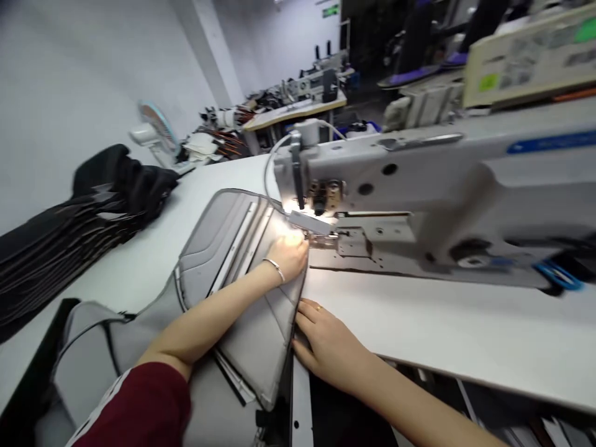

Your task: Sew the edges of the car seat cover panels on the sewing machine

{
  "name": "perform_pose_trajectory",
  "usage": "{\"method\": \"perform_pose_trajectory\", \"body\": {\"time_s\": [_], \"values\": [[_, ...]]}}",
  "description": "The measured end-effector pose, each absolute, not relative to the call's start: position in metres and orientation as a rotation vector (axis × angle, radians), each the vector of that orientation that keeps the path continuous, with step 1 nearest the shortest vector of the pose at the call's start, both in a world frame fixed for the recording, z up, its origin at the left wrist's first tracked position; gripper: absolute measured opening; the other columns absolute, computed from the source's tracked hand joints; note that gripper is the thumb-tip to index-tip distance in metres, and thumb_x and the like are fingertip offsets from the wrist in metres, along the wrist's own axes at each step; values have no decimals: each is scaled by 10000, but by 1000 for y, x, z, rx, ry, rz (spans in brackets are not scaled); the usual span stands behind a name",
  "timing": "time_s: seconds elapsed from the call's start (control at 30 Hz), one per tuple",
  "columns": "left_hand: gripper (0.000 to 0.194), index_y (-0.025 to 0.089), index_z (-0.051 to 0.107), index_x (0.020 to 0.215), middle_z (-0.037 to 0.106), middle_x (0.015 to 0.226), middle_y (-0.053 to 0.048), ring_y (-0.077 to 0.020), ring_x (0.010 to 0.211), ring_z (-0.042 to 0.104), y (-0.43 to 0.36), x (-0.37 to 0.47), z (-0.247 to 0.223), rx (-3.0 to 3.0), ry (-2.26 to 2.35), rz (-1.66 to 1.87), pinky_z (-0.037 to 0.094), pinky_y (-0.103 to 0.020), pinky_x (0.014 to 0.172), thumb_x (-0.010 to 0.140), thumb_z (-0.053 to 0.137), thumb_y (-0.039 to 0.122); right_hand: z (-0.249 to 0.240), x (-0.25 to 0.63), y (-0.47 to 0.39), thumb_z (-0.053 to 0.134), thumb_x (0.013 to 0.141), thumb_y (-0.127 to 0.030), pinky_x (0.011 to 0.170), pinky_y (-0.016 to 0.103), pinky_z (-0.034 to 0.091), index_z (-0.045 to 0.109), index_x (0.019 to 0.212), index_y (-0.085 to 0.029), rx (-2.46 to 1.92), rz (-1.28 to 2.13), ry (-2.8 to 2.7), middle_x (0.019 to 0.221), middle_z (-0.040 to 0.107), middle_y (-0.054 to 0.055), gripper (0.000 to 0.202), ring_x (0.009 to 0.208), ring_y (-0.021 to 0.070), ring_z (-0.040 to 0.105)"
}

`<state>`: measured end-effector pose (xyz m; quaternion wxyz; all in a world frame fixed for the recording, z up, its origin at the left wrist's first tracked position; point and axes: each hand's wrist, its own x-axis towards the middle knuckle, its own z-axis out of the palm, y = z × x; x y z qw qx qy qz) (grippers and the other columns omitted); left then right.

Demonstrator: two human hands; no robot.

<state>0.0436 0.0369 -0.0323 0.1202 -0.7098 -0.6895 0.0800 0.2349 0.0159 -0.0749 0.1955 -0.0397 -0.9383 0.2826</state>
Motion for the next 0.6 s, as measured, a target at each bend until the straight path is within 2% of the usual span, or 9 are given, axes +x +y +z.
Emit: {"method": "perform_pose_trajectory", "body": {"time_s": [0.07,0.1,0.17,0.2,0.3,0.4,0.43,0.53,0.6], "values": [[295,92,633,907,661,1054,-119,-192,985,619,24,51,-21,-2152,-1975,277,478,-323,776,890,339,112,-82,233,14,510,881,-188,1020,443,520,609,1184,-157,-98,688,-2633,1258,592,149,321,1211,272,541],[242,100,639,904,667,1031,-113,-186,952,624,14,57,-13,-2203,-1951,297,476,-313,751,882,399,125,-85,232,13,516,882,-189,1021,457,521,609,1192,-152,-94,648,-2633,1260,595,151,326,1216,280,541],[129,132,661,893,672,988,-112,-197,899,625,-15,70,2,-2408,-1831,316,483,-316,710,839,570,207,-90,231,11,524,893,-204,1014,467,526,626,1163,-142,-77,615,-2619,1210,626,147,295,1186,283,560],[136,151,671,856,675,958,-101,-209,889,620,-33,77,9,-2559,-1723,313,491,-329,715,810,639,275,-91,231,9,523,903,-217,1011,467,526,632,1154,-137,-65,608,-2609,1190,638,143,286,1172,281,567],[268,193,682,743,660,774,-51,-220,847,594,-91,84,16,-3060,-1238,253,493,-400,865,800,697,454,-91,231,4,528,923,-261,1041,480,497,614,1215,-94,-79,547,-2615,1252,619,157,348,1213,300,536],[372,191,673,690,631,696,-29,-209,787,562,-134,77,1,-3000,-1281,209,409,-443,1028,793,706,547,-88,230,-1,601,894,-324,1096,502,434,564,1287,-37,-151,480,-2690,1344,553,186,488,1262,341,484],[370,188,666,678,622,685,-30,-208,775,553,-143,74,-6,-2976,-1282,195,407,-437,1025,786,715,538,-86,229,-3,623,883,-358,1108,508,413,564,1284,-31,-170,469,-2714,1347,546,191,520,1264,348,477],[328,188,596,591,560,596,-27,-187,666,497,-152,68,-15,-3007,-1236,83,462,-384,802,815,688,409,-79,217,-12,651,852,-475,1126,532,361,572,1251,-13,-228,412,-2761,1324,537,224,616,1266,363,457],[341,194,529,557,518,553,-28,-177,614,461,-148,69,-4,-3068,-1232,-56,431,-368,676,874,581,307,-73,203,-20,665,822,-525,1109,545,360,624,1141,-5,-217,354,-2808,1202,587,240,612,1209,361,493]]}}
